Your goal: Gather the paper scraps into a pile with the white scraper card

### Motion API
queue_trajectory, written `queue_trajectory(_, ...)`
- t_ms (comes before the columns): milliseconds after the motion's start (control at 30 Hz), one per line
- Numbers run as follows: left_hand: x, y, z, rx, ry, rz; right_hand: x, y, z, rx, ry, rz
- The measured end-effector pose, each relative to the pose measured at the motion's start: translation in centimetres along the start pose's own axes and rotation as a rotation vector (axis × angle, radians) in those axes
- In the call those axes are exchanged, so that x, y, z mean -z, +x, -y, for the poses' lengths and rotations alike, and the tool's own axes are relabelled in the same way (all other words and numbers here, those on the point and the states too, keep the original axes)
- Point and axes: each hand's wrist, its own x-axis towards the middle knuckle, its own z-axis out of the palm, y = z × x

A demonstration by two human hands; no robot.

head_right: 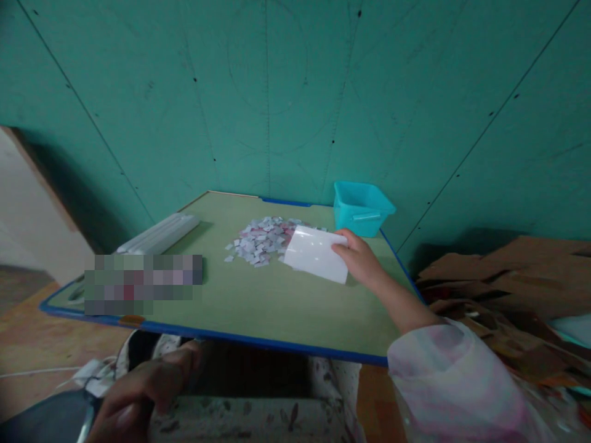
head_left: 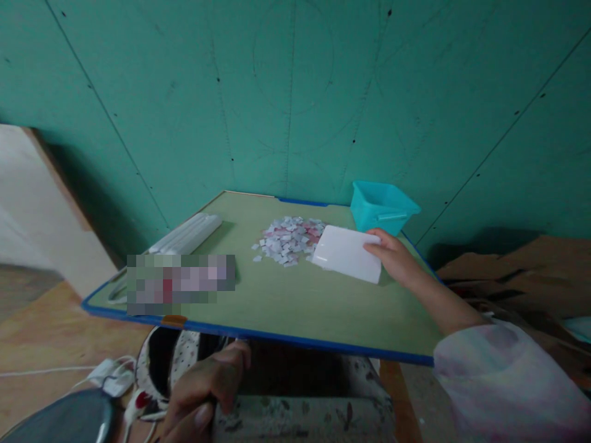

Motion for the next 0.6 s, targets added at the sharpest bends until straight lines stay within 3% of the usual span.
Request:
queue_trajectory(133,0.5,-0.4,0.8,0.037,0.022,0.050,2.4,1.0,-1.7,-0.051,0.009,-0.191)
queue_trajectory(233,0.5,-0.3,1.1,-0.015,0.051,0.067,2.5,1.1,-1.6,-0.044,0.069,-0.276)
queue_trajectory(300,0.4,-0.1,1.1,-0.010,0.072,0.084,1.9,0.6,-1.1,-0.031,0.095,-0.241)
queue_trajectory(467,0.4,-0.4,1.2,0.004,0.015,0.073,0.2,-0.5,-0.2,-0.027,0.055,-0.005)
queue_trajectory(600,0.4,-1.0,1.3,-0.010,-0.026,0.063,0.7,0.0,-1.0,-0.034,-0.033,-0.129)
